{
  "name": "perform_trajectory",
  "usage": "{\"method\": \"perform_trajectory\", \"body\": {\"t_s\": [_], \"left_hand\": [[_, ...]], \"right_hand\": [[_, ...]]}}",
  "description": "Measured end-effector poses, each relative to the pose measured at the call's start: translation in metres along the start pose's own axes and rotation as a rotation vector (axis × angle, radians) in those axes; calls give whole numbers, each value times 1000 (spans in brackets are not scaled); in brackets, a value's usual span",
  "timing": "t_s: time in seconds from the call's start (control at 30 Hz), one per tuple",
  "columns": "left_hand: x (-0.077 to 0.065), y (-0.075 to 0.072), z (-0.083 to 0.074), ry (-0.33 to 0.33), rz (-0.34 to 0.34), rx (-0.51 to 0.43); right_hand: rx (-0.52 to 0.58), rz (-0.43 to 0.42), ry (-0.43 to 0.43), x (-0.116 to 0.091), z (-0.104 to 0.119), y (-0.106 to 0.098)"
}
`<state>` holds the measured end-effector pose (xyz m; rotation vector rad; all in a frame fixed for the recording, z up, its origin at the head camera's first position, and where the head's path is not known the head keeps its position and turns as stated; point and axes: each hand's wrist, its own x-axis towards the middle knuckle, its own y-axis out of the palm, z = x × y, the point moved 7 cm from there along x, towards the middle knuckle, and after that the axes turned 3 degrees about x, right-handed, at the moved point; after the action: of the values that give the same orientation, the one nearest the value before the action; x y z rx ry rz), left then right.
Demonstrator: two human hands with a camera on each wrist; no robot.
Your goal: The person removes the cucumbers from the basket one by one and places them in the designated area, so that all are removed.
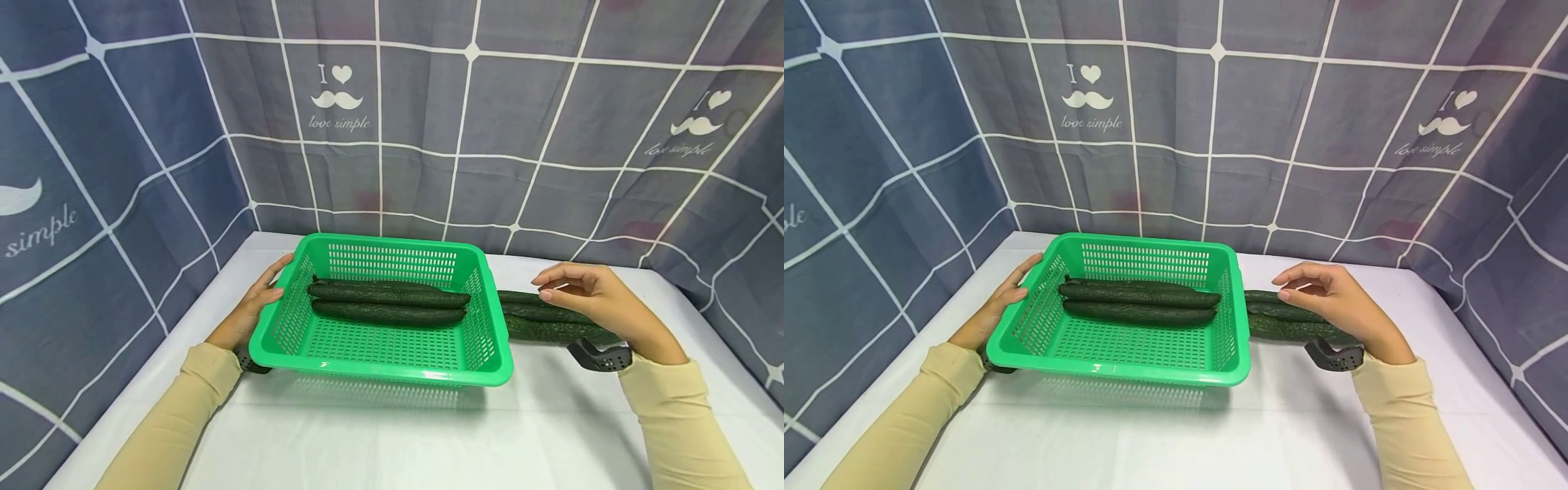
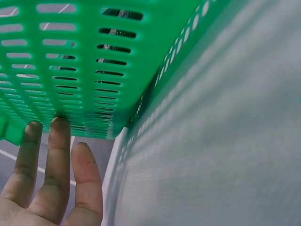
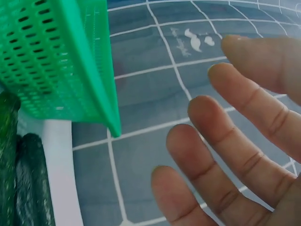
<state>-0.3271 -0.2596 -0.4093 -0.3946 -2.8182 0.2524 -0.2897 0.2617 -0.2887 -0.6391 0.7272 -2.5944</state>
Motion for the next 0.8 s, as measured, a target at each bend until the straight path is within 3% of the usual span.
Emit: {"method": "perform_trajectory", "body": {"t_s": [0.4,0.6,0.8], "left_hand": [[0,2,2,-13,3,-35],[0,2,1,-5,3,-32],[0,1,0,1,7,-24]], "right_hand": [[-10,141,42,26,16,16],[-24,246,1,39,26,25],[65,342,-4,52,28,35]]}}
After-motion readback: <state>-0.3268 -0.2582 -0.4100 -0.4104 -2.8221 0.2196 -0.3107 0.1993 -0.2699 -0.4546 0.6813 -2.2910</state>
